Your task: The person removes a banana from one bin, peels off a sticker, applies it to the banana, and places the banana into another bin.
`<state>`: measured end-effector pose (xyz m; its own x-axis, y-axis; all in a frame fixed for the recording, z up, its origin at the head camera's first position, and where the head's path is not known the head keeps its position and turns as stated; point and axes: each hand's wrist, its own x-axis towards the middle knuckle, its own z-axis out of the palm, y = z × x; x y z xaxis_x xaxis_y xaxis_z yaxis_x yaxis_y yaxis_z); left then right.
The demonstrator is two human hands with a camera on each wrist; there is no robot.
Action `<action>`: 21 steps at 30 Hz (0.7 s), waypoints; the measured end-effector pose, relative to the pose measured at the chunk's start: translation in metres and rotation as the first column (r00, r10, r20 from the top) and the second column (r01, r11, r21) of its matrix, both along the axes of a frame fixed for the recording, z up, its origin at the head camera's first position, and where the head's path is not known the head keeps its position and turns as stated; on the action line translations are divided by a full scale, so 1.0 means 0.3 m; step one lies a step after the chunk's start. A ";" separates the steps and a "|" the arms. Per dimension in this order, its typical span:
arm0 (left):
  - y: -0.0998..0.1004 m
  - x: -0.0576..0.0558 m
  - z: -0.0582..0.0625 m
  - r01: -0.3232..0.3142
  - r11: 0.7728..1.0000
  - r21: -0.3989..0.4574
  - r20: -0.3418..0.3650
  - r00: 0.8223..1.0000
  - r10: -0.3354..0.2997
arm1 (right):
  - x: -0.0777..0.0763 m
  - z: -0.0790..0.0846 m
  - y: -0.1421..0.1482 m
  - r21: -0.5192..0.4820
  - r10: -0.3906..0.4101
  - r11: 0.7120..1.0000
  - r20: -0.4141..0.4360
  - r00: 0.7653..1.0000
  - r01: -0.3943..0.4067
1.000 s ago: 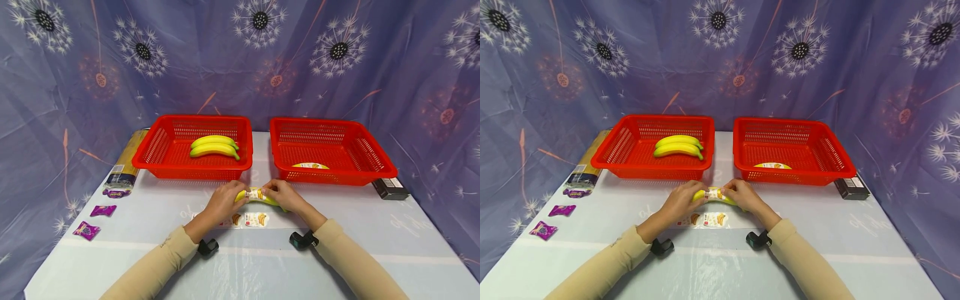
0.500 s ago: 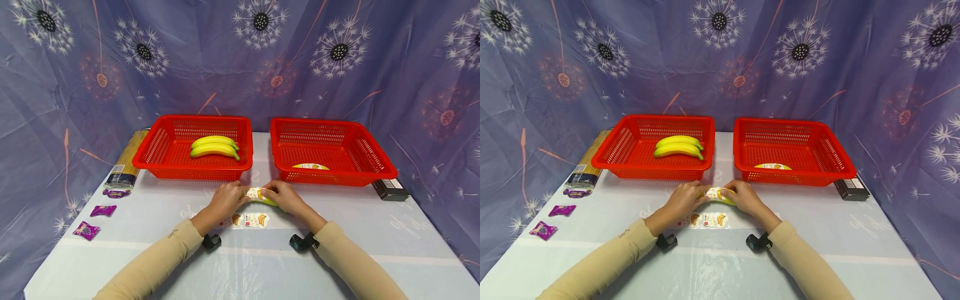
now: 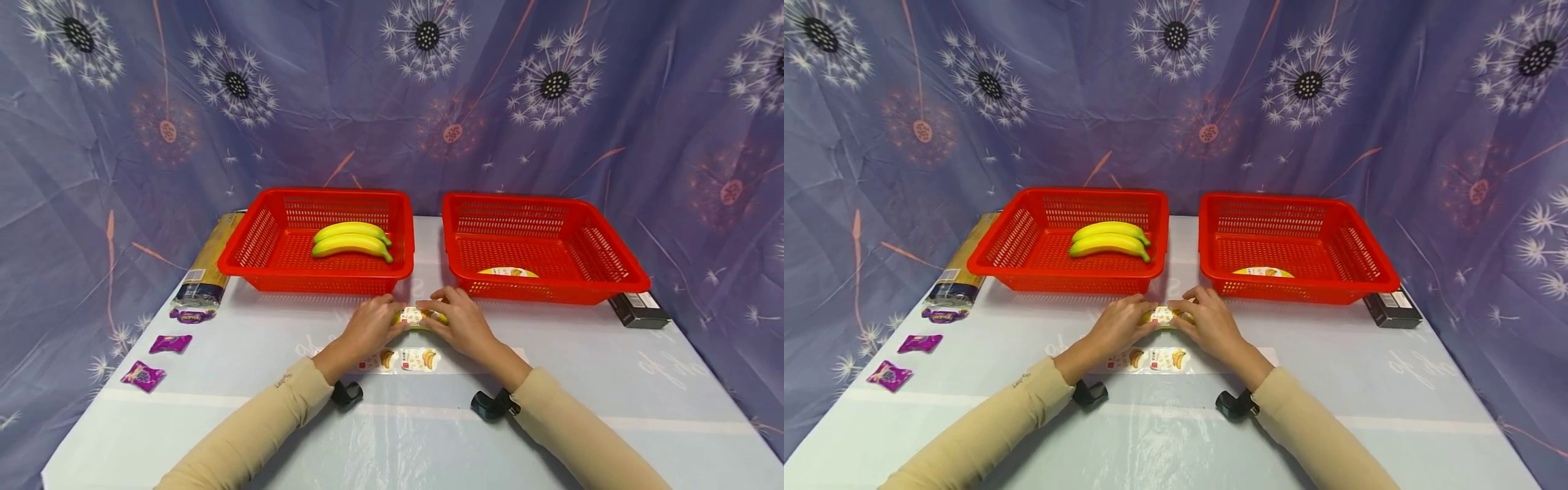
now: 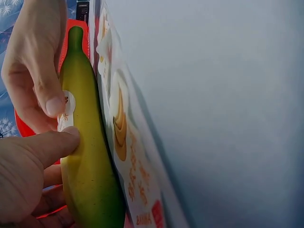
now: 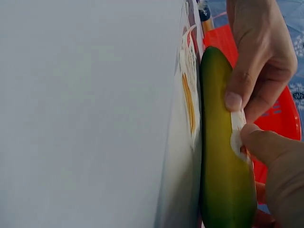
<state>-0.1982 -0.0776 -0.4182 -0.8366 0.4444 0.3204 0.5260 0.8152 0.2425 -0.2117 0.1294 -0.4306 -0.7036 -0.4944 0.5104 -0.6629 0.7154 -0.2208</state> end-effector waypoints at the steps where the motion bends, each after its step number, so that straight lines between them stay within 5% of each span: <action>1: 0.001 -0.001 0.000 0.001 1.000 0.002 0.000 1.000 -0.001 | -0.001 0.003 -0.006 0.013 -0.006 1.000 -0.003 1.000 0.006; 13: 0.009 0.001 0.000 -0.013 1.000 0.023 -0.009 1.000 0.014 | 0.016 0.004 0.011 0.130 -0.145 0.982 0.066 0.987 0.136; 21: -0.035 0.020 0.001 -0.142 0.979 0.147 0.225 0.969 0.106 | 0.020 -0.002 0.002 0.104 -0.139 0.986 0.089 0.986 0.130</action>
